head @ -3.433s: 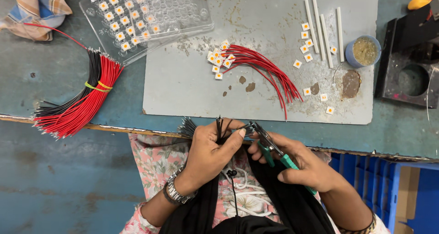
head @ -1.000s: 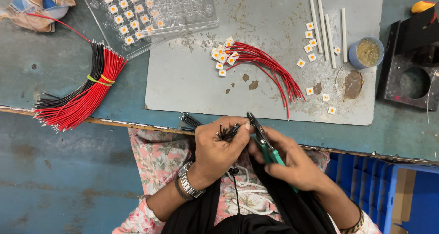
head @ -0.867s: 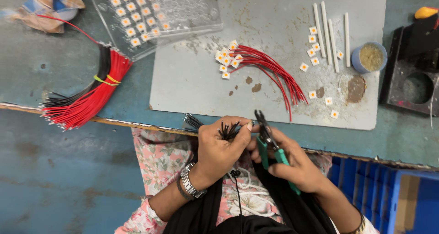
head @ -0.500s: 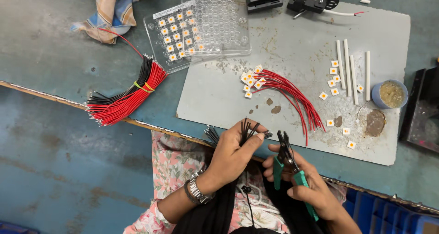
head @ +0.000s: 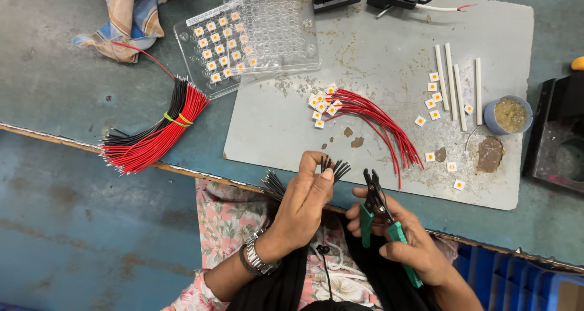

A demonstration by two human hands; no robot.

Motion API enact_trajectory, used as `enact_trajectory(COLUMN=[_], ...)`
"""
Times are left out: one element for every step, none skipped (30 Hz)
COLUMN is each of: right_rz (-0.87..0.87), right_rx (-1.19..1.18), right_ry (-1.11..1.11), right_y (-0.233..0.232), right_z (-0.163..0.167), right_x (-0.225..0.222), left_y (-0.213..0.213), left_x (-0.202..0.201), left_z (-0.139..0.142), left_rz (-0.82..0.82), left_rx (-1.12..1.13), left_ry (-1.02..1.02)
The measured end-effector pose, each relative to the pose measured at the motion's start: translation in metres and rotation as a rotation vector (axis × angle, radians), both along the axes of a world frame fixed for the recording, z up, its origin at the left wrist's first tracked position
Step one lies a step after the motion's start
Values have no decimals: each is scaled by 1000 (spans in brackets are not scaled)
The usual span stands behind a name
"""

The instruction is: The person solders red and black wires to small square LED modules using a soldering iron and solder wire. They strip wire ends, apply flux, and attach wires to each LED, then place the finished units into a clear plastic tray.

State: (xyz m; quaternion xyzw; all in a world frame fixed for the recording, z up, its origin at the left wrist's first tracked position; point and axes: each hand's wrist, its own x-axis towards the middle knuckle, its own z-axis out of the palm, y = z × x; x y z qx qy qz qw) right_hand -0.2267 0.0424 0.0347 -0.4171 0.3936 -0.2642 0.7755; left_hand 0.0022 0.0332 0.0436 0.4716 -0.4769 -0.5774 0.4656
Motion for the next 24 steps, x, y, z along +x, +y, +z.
enact_trajectory(right_rz=[1, 3, 11, 19, 27, 29, 29, 30, 30, 30, 31, 32, 33, 33, 39, 43, 46, 39, 32, 26, 23, 21, 19, 17], right_rx=[2, 5, 6, 6, 6, 6, 5, 4, 6, 8, 11, 12, 14, 17, 10, 3, -3, 3, 8, 14, 9, 3, -3, -3], right_ry=[2, 4, 1, -4, -8, -9, -10, -10, -12, -14, -15, -12, -9, -6, -6, -6, -5, 0, 5, 10, 14, 18, 22, 24], right_y=[0, 0, 0, 0, 0, 0, 0, 0, 0, 0, 0, 1, 1, 1, 1, 2, 2, 2, 3, 3, 4, 4, 5, 5], right_z=[0, 0, -1, -1, -1, -1, 0, 0, 1, 1, 1, 2, 2, 3, 3, 4, 4, 5, 6, 7, 7, 8, 9, 10], right_x=[0, -1, -1, -1, -1, -1, -1, -1, -1, -1, -1, -1, -1, -2, -2, -3, -4, -5, -6, -7, -7, -8, -8, -9], left_y=[0, 0, 0, 1, 1, 1, 1, 1, 1, 1, 1, 2, 2, 2, 2, 3, 3, 3, 4, 4, 4, 4, 4, 5], left_x=[0, -1, -1, -1, -1, -1, -1, -1, -1, -1, -1, -1, -1, 0, 0, 0, 0, 0, 0, 0, 0, 0, 0, 0], left_z=[0, -1, -1, 0, 0, 0, 0, 1, 1, 2, 2, 3, 3, 3, 3, 3, 3, 3, 3, 3, 3, 2, 2, 2], left_rz=[0, 0, 0, 0, 0, 0, -1, -2, -3, -6, -8, -11, -13, -15, -19, -17, -17, -18, -23, -27, -29, -33, -35, -37], left_rx=[-11, -23, -35, -32, -29, -26, -29, -33, -37, -36, -34, -32, -32, -32, -31, -44, -56, -69, -56, -41, -27, -20, -12, -5], left_ry=[-3, -5, -8, -5, -3, -1, -2, -2, -4, -16, -28, -40, -49, -58, -66, -64, -63, -61, -57, -54, -52, -48, -44, -40])
